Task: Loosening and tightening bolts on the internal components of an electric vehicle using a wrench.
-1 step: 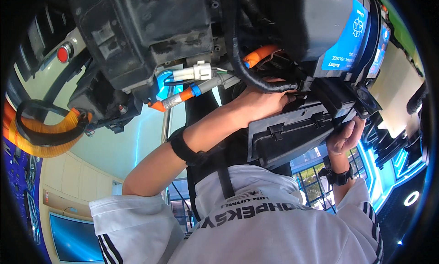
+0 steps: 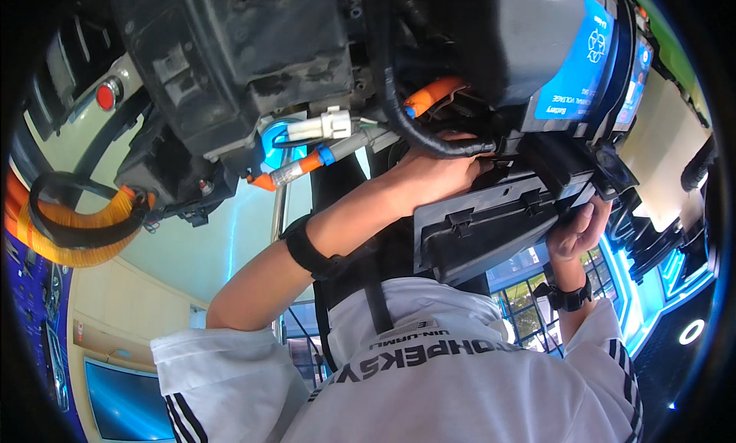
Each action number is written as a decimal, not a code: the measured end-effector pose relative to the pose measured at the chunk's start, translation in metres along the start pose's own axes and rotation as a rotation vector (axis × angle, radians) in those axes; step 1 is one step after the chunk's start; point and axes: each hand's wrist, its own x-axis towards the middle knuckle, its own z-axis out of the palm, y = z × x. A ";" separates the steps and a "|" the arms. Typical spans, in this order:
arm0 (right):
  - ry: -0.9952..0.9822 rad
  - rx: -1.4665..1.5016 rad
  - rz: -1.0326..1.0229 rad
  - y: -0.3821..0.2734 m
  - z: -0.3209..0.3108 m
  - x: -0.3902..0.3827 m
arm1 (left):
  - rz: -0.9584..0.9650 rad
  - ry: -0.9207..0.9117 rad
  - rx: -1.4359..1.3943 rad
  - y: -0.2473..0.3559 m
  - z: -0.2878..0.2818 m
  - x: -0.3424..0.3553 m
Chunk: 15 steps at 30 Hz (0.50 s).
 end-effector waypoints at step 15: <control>0.041 -0.003 -0.090 -0.003 0.002 0.003 | -0.188 -0.278 0.020 0.024 -0.017 0.008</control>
